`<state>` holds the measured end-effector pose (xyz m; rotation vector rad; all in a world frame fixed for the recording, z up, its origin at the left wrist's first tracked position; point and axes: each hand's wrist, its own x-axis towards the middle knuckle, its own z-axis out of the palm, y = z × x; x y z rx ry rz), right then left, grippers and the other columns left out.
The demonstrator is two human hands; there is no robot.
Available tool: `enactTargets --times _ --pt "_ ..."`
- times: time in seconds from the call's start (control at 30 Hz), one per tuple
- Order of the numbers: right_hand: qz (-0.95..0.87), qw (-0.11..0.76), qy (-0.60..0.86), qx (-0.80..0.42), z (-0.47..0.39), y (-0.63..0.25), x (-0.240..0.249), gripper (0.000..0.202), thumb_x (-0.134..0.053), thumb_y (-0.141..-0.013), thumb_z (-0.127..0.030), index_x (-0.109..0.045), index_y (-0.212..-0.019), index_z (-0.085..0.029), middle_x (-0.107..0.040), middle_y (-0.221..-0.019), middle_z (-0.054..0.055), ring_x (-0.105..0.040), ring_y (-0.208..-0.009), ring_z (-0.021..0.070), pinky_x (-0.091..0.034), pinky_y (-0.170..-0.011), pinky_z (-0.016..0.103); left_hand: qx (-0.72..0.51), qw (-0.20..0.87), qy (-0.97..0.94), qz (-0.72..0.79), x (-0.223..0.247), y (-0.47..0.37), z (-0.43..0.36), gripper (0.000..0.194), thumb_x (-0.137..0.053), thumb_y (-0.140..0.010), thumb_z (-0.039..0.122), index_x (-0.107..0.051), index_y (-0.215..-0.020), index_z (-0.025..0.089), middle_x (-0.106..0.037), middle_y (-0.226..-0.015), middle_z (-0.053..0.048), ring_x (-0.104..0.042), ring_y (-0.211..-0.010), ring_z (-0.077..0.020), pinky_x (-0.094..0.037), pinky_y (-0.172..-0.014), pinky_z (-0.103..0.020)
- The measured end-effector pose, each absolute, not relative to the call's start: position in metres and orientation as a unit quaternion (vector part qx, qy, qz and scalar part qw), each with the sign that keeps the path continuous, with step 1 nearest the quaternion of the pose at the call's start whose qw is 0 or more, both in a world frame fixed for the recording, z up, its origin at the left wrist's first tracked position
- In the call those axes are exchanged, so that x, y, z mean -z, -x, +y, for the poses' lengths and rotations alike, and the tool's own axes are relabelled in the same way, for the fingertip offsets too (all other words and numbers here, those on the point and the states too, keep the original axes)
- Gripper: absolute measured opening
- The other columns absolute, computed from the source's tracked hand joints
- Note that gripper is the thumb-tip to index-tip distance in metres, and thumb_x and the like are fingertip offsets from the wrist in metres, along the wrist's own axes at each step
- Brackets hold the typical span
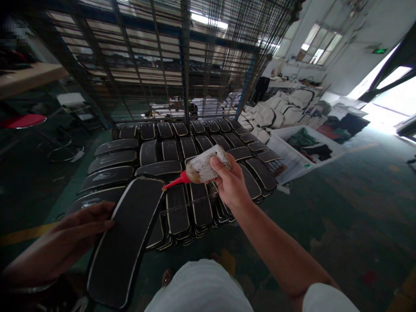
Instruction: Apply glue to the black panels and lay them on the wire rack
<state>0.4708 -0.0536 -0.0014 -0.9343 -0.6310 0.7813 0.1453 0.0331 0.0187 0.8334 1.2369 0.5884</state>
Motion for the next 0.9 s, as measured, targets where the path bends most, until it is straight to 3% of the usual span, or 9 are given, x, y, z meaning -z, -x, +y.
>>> enactTargets --times 0.17,0.4,0.6,0.9 --pt "-0.287 0.77 0.425 -0.379 -0.064 -0.461 0.003 0.047 -0.105 -0.077 -0.051 -0.077 -0.103 -0.023 -0.072 -0.088 0.001 -0.07 -0.075 0.0187 -0.062 -0.056 0.025 -0.267 0.706 -0.364 0.546 -0.018 -0.145 0.031 0.05 -0.1 -0.038 0.007 -0.083 -0.083 0.018 -0.086 -0.083 -0.012 -0.078 -0.059 -0.0297 -0.068 -0.047 -0.036" --pt "-0.303 0.754 0.425 -0.398 -0.083 -0.442 0.008 0.047 -0.103 -0.08 -0.051 -0.078 -0.111 -0.025 -0.073 -0.092 0.001 -0.069 -0.078 0.02 -0.061 -0.059 0.027 -0.267 0.715 -0.378 0.523 -0.011 -0.141 0.028 0.056 -0.102 -0.04 0.009 -0.084 -0.093 0.017 -0.087 -0.085 -0.011 -0.078 -0.057 -0.0245 -0.067 -0.048 -0.032" --pt "-0.311 0.746 0.41 -0.422 -0.099 -0.427 0.014 0.044 -0.103 -0.082 -0.048 -0.081 -0.114 -0.026 -0.073 -0.095 0.001 -0.066 -0.08 0.0172 -0.059 -0.069 0.026 -0.27 0.717 -0.374 0.523 -0.005 -0.139 0.028 0.041 -0.092 -0.054 0.005 -0.081 -0.092 0.016 -0.084 -0.08 -0.008 -0.079 -0.059 -0.0246 -0.069 -0.052 -0.035" --pt "-0.348 0.703 0.426 -0.451 -0.118 -0.409 0.018 0.054 -0.101 -0.082 -0.052 -0.076 -0.125 -0.029 -0.073 -0.106 0.004 -0.069 -0.092 0.0249 -0.06 -0.083 0.038 -0.285 0.722 -0.363 0.515 0.003 -0.134 0.036 0.03 -0.078 -0.068 -0.005 -0.077 -0.091 0.013 -0.083 -0.076 -0.008 -0.078 -0.055 -0.0233 -0.069 -0.051 -0.034"
